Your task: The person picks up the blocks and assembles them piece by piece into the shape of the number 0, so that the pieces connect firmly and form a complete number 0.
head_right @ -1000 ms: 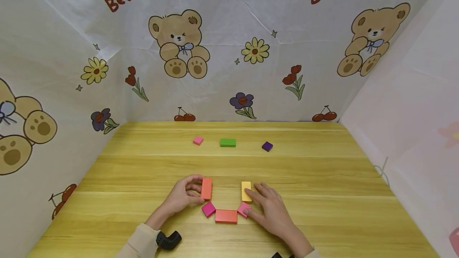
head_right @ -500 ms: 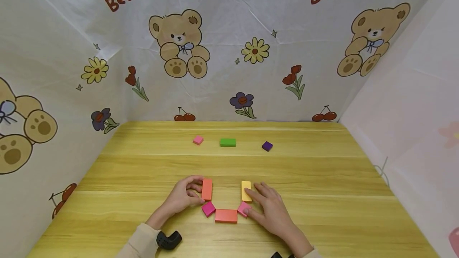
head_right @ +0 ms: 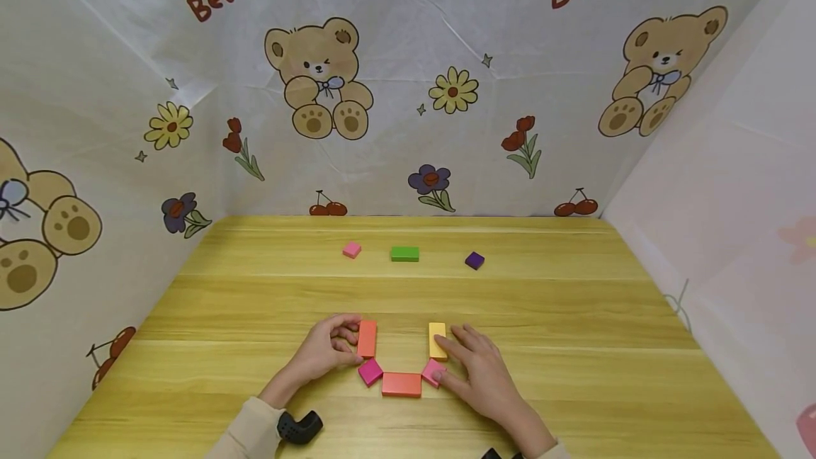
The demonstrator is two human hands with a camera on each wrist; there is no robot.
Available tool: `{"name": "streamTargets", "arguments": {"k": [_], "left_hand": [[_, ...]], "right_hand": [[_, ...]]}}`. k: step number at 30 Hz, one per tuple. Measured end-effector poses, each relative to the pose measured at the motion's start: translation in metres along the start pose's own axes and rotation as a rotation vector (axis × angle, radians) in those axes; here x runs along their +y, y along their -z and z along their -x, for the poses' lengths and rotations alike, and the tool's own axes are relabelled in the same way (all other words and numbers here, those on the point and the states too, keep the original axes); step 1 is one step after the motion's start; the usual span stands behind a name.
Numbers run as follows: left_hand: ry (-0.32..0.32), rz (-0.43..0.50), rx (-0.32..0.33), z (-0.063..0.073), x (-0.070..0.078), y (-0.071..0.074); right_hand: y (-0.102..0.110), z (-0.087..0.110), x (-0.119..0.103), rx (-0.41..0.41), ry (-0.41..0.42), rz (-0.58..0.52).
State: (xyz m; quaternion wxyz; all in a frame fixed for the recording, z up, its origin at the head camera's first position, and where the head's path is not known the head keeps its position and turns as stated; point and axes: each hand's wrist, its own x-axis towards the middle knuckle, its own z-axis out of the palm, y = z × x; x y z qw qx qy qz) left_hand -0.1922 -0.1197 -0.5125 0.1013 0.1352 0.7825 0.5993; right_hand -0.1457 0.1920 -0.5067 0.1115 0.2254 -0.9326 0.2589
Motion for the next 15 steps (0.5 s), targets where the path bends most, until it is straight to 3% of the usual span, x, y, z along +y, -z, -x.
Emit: {"name": "streamTargets", "arguments": {"k": [15], "left_hand": [[-0.012,-0.036,-0.025,-0.0005,-0.0014,0.0019]], "right_hand": [[0.0003,-0.0008,-0.0006,-0.003,0.001,0.006]]}}
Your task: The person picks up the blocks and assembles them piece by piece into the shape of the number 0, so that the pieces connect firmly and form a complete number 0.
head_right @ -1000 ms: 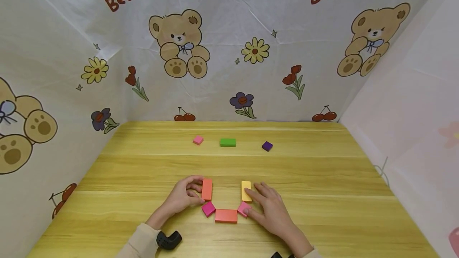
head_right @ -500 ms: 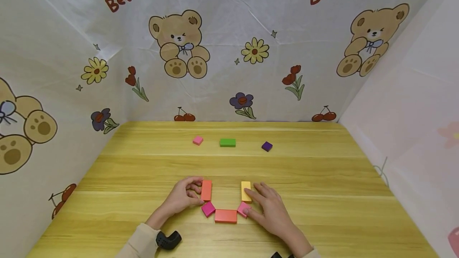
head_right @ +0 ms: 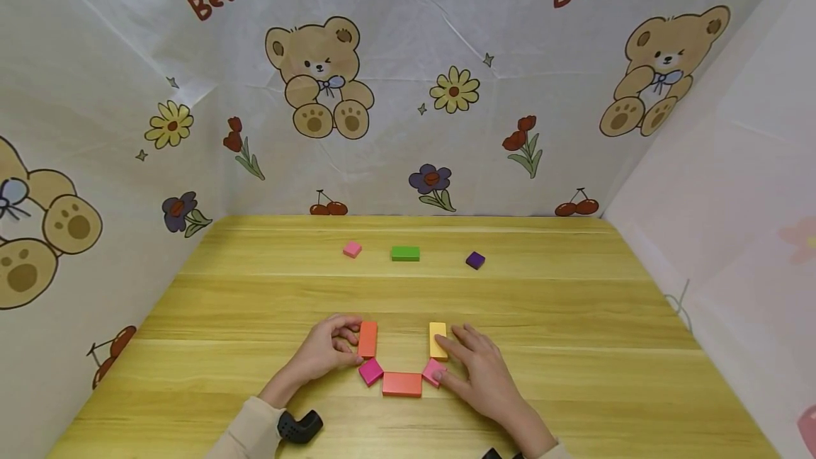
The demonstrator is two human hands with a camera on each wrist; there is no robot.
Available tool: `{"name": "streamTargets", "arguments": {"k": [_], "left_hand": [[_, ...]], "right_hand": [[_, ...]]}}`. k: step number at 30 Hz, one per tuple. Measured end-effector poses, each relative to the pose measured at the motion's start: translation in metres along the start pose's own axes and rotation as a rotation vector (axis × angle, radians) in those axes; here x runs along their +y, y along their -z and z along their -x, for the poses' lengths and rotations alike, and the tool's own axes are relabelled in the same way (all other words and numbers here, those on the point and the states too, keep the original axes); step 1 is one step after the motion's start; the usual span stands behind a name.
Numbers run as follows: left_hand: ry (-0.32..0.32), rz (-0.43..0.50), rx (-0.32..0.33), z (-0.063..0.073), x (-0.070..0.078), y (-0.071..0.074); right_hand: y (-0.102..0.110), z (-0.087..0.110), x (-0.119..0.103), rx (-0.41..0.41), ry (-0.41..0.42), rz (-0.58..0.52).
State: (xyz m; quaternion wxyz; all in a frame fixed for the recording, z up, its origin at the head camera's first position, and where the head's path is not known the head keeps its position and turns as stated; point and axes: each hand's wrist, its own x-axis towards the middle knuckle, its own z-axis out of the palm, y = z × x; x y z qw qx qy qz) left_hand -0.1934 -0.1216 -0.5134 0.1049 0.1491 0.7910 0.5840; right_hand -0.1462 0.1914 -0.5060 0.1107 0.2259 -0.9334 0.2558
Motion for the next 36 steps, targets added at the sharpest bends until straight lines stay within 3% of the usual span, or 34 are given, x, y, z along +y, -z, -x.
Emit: {"name": "streamTargets", "arguments": {"k": [24,36], "left_hand": [[-0.012,-0.061,-0.004,0.0011,0.006,-0.0015],[-0.025,-0.107,-0.022,0.0011,-0.0001,0.0002]], "right_hand": [[-0.001,0.0004,0.0018,0.004,0.008,0.005],[-0.0016,0.0007,0.0026,0.007,0.014,0.0]]}}
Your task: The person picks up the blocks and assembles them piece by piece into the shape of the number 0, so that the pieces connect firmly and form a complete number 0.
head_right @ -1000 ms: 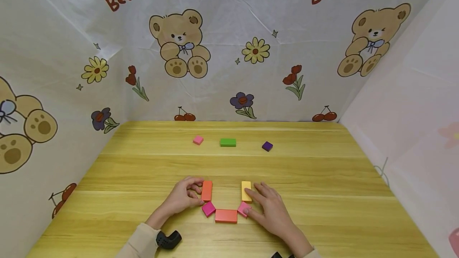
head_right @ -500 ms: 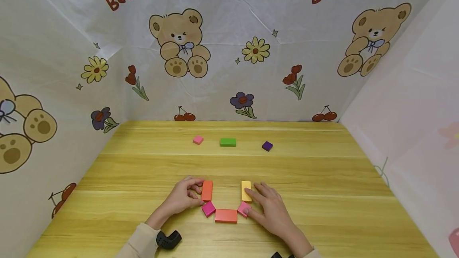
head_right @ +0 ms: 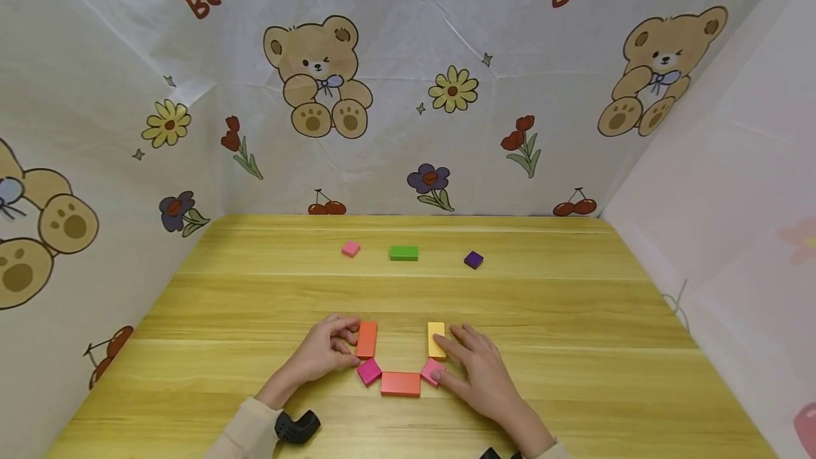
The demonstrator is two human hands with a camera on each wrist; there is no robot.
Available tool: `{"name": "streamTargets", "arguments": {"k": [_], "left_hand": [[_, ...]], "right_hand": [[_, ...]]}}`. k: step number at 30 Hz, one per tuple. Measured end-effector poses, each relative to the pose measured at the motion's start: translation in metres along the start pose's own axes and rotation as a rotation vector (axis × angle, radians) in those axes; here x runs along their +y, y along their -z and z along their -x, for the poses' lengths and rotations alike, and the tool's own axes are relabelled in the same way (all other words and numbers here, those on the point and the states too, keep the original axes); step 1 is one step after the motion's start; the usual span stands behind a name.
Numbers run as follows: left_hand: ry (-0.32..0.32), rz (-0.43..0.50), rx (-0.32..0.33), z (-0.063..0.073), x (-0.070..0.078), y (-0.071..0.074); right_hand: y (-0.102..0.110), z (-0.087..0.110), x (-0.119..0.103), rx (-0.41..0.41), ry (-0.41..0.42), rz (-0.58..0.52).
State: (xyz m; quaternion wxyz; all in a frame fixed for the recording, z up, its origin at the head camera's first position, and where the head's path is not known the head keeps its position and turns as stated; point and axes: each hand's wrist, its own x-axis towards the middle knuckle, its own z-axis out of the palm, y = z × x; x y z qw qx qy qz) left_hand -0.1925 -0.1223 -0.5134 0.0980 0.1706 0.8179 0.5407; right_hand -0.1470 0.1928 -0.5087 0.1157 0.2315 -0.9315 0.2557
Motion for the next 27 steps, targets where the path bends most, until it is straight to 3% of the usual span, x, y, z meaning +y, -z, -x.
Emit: {"name": "streamTargets", "arguments": {"k": [5,11,18,22,27], "left_hand": [[-0.013,0.022,0.014,0.006,0.001,0.0],[-0.04,0.035,0.139,0.018,0.006,-0.007],[-0.109,-0.119,0.247,0.029,0.01,-0.021],[-0.132,-0.197,0.255,0.031,0.008,-0.026],[-0.114,-0.239,0.243,0.031,0.005,-0.029]], "right_hand": [[-0.001,-0.001,-0.001,-0.001,0.001,-0.005],[0.0,-0.001,-0.001,0.001,0.004,-0.002],[0.0,-0.001,-0.002,0.0,-0.002,-0.003],[0.0,-0.001,-0.001,0.002,-0.002,-0.005],[0.0,0.0,0.0,0.002,-0.004,-0.004]]}}
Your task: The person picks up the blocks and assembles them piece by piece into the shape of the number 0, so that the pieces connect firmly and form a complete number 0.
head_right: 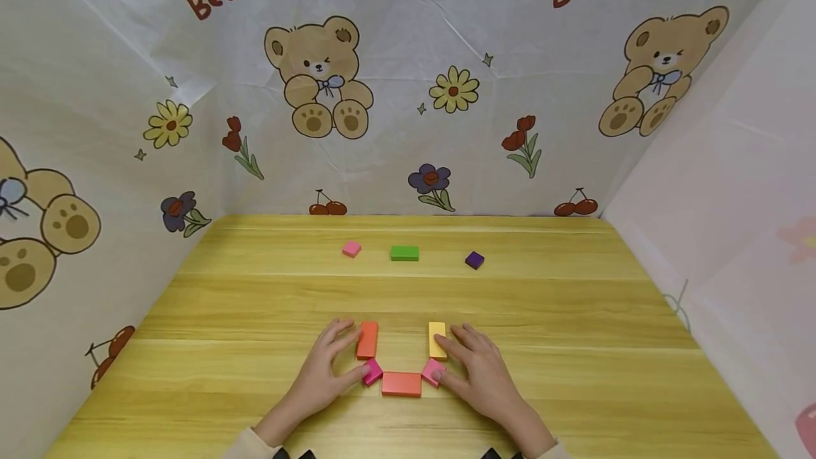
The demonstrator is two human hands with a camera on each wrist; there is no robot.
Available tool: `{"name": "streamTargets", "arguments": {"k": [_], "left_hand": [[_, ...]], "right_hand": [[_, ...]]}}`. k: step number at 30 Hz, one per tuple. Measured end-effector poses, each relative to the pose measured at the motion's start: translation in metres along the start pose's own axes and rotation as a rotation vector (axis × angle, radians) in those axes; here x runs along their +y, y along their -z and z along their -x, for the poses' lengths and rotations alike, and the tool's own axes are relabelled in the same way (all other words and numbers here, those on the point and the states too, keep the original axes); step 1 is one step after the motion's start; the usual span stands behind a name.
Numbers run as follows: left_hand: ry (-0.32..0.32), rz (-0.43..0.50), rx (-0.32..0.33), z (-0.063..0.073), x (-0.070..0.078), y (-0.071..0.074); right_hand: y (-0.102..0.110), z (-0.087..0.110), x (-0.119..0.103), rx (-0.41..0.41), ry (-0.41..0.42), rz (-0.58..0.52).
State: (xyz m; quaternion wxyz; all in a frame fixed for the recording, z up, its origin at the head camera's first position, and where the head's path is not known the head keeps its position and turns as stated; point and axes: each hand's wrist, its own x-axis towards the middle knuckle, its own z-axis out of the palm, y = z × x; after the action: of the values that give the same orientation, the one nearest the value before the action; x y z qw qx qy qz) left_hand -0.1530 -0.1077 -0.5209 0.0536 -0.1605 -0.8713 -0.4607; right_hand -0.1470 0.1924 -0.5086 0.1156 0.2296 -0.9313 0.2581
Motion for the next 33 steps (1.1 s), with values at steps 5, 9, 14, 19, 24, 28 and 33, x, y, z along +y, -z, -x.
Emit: {"name": "streamTargets", "arguments": {"k": [5,9,14,19,24,28,33], "left_hand": [[-0.009,-0.032,-0.007,0.0004,-0.0011,-0.0005],[-0.033,-0.05,-0.012,0.0002,-0.0013,-0.0008],[-0.049,-0.072,-0.011,0.0004,-0.0015,-0.0011],[-0.041,-0.077,-0.02,0.0001,-0.0015,-0.0011],[-0.037,-0.076,-0.024,-0.0001,-0.0006,-0.0007],[-0.04,-0.083,-0.026,0.0,-0.0006,-0.0007],[-0.032,-0.088,-0.03,-0.0004,-0.0009,-0.0008]], "right_hand": [[-0.0002,0.0,-0.0002,0.001,0.003,0.002],[0.0004,0.0,-0.0004,-0.002,0.004,0.002],[0.001,0.0001,-0.0007,-0.009,-0.003,-0.001],[0.0007,0.0002,-0.0006,-0.006,-0.004,0.0],[0.0002,0.0,-0.0002,-0.002,0.001,0.006],[-0.0003,0.0,0.0003,0.001,0.003,0.009],[-0.0006,0.0001,0.0006,-0.002,0.002,0.005]]}}
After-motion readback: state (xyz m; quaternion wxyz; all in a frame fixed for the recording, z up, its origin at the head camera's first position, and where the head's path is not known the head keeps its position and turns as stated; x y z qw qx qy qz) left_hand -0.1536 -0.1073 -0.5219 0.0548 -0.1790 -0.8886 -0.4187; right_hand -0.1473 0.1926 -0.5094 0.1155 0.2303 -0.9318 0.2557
